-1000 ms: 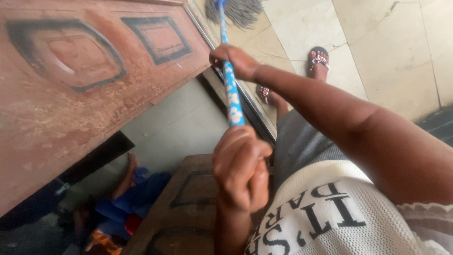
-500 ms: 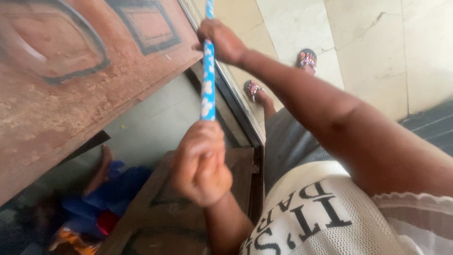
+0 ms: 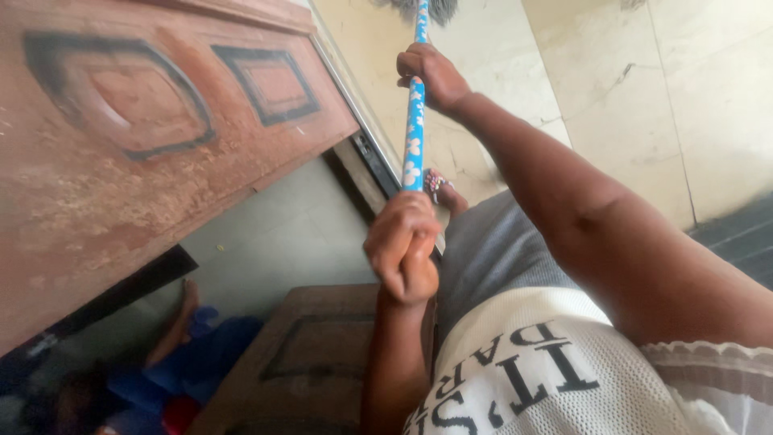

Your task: The person mops a tiled floor using a blue-handled mop, moving it back and forth along the base of a wooden cabinet. They briefly pause to pick up a plastic bottle from a nearby cart and then resume mopping the same area.

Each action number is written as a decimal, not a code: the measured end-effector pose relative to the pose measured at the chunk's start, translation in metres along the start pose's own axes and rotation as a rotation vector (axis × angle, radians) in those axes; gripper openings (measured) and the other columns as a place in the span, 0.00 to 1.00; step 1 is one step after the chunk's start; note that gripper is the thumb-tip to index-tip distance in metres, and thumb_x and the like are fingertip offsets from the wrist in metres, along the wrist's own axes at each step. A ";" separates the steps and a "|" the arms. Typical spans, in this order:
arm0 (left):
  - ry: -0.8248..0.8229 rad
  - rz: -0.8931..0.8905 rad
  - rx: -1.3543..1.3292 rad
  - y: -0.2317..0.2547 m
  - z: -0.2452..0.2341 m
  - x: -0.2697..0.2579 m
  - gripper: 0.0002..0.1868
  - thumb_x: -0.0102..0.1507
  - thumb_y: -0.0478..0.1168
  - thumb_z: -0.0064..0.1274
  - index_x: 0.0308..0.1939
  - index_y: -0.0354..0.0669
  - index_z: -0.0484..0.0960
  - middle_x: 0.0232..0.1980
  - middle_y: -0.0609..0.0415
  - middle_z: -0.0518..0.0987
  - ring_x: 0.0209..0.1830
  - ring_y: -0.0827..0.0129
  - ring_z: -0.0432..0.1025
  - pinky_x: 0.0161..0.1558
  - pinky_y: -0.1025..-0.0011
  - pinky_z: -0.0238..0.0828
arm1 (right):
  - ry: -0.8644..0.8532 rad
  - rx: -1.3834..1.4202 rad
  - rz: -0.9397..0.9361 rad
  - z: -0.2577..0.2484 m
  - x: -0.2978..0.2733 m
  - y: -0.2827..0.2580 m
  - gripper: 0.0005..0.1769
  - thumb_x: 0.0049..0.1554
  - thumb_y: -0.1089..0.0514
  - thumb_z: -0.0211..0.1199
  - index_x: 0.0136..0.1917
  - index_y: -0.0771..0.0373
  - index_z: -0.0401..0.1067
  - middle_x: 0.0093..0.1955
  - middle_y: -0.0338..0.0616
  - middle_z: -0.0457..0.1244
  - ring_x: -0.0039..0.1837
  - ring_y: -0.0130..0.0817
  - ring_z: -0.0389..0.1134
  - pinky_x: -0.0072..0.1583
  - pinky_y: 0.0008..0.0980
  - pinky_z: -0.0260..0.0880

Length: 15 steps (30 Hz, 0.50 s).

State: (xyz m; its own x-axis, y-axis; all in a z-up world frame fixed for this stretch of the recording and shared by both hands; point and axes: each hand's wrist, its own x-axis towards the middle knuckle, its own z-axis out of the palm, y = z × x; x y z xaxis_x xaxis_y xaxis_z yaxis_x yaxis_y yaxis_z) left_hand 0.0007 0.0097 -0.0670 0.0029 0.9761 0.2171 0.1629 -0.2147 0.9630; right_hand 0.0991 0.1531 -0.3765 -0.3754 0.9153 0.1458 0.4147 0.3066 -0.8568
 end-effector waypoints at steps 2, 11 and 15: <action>0.046 -0.030 -0.038 -0.018 0.005 0.001 0.05 0.57 0.29 0.40 0.32 0.31 0.72 0.32 0.44 0.73 0.30 0.61 0.69 0.38 0.67 0.70 | -0.068 -0.019 -0.110 -0.007 0.016 0.021 0.10 0.51 0.65 0.65 0.45 0.62 0.67 0.46 0.52 0.62 0.53 0.54 0.64 0.54 0.48 0.67; 0.155 -0.068 -0.446 0.038 -0.038 0.036 0.06 0.58 0.27 0.36 0.34 0.31 0.70 0.22 0.52 0.65 0.18 0.75 0.55 0.29 0.71 0.60 | -0.122 0.086 0.090 -0.018 -0.033 -0.081 0.22 0.59 0.48 0.72 0.37 0.63 0.65 0.37 0.52 0.61 0.47 0.53 0.65 0.50 0.51 0.65; 0.054 -0.102 -0.526 0.041 -0.028 0.044 0.05 0.60 0.25 0.36 0.35 0.32 0.70 0.23 0.53 0.65 0.20 0.73 0.55 0.29 0.72 0.59 | 0.037 0.092 0.084 -0.036 -0.052 -0.080 0.10 0.62 0.57 0.67 0.48 0.62 0.67 0.39 0.52 0.63 0.48 0.54 0.65 0.50 0.51 0.64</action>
State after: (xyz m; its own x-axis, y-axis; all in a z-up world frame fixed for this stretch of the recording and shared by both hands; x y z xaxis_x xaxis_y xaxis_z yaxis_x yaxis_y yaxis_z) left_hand -0.0198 0.0429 -0.0134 -0.0398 0.9928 0.1128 -0.3566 -0.1196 0.9266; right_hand 0.1153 0.0907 -0.2981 -0.3115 0.9461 0.0886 0.3651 0.2053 -0.9080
